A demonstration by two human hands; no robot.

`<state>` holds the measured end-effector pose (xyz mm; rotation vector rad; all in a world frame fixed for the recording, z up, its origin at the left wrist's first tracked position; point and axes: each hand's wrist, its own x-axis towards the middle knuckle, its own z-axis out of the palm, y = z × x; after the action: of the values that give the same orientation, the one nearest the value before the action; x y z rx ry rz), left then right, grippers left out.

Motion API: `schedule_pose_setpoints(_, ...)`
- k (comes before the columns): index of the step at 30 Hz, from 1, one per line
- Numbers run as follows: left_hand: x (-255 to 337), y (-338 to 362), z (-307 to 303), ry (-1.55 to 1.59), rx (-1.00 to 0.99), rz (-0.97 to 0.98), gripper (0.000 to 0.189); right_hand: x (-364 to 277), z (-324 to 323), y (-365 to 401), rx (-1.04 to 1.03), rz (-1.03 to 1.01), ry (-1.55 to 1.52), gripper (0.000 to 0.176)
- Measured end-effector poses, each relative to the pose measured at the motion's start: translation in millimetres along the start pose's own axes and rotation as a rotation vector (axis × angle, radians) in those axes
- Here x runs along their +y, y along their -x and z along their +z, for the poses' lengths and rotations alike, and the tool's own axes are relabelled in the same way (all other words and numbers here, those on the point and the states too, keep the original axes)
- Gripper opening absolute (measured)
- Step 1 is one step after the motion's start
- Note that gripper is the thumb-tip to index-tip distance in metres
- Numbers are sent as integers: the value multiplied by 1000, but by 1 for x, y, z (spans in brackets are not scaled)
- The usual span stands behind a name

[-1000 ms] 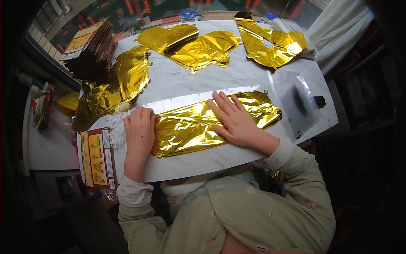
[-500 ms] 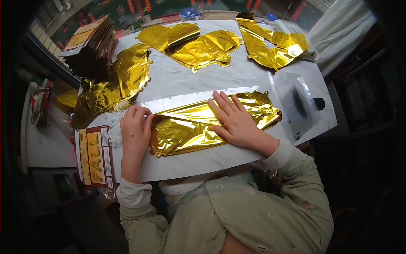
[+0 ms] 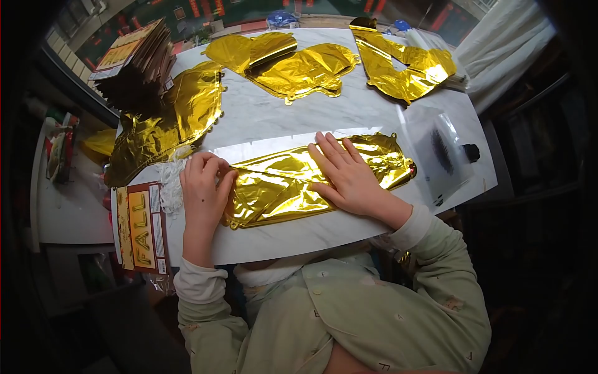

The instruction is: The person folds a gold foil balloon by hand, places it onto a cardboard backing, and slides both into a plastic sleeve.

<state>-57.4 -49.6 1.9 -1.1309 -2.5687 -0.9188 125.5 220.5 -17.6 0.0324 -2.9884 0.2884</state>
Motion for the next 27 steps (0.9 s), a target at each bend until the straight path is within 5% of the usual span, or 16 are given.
schedule_pose_setpoints(27,-5,-4,4,-98,-20,135,9,-1,1,0,-7,9,-7,79)
